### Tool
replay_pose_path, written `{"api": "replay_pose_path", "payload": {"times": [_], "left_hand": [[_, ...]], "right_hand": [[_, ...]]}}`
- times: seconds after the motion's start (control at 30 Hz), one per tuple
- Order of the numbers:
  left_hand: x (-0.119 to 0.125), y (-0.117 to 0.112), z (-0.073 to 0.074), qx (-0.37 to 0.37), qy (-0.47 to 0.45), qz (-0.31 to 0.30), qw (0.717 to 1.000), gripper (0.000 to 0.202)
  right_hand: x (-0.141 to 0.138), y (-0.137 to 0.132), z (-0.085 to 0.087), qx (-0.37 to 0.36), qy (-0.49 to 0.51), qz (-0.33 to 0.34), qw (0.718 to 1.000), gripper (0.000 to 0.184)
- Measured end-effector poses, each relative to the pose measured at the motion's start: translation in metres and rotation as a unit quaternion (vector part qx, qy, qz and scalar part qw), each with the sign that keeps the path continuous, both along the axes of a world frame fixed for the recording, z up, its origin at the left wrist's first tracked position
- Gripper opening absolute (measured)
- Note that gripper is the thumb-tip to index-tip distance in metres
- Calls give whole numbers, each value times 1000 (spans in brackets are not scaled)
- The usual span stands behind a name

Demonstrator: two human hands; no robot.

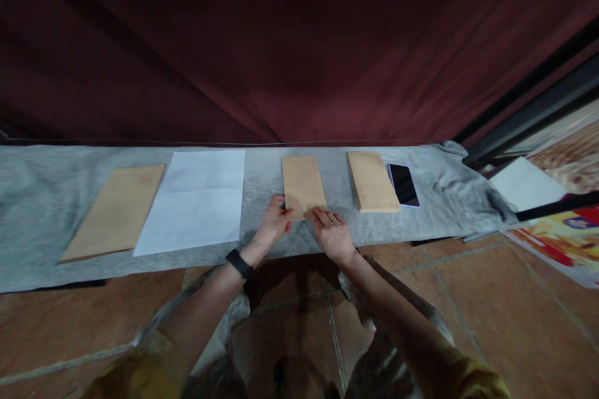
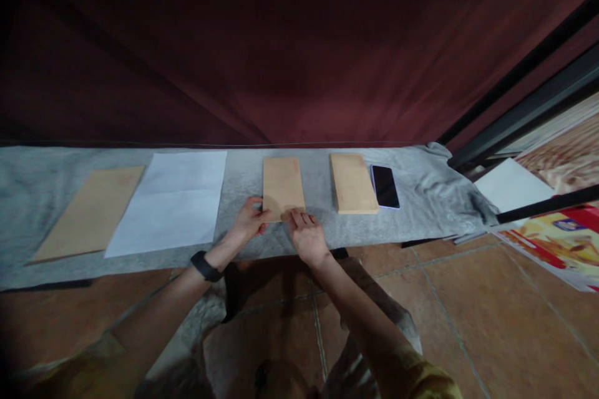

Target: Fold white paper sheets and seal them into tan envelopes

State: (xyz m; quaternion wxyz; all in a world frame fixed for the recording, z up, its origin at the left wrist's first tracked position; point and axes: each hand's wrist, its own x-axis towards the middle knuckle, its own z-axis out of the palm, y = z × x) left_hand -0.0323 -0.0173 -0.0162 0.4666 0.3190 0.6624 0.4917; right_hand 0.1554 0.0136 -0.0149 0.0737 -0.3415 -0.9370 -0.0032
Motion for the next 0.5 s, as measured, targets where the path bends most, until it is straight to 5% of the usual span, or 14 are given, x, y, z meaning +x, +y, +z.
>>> {"api": "replay_pose_path", "payload": {"times": [0.2, 0.37, 0.5], "left_hand": [[-1, -4, 6, -38, 278, -16, 960, 42], [4, -15, 14, -58, 511, -83, 853, 34], [16, -29, 13, 30, 617, -144, 773, 33]], "right_hand": [[0, -2, -2, -15, 19, -3, 1000, 39], [-1, -4, -2, -27, 65, -20, 997, 37], [0, -5, 3, -38, 63, -9, 997, 38]]}}
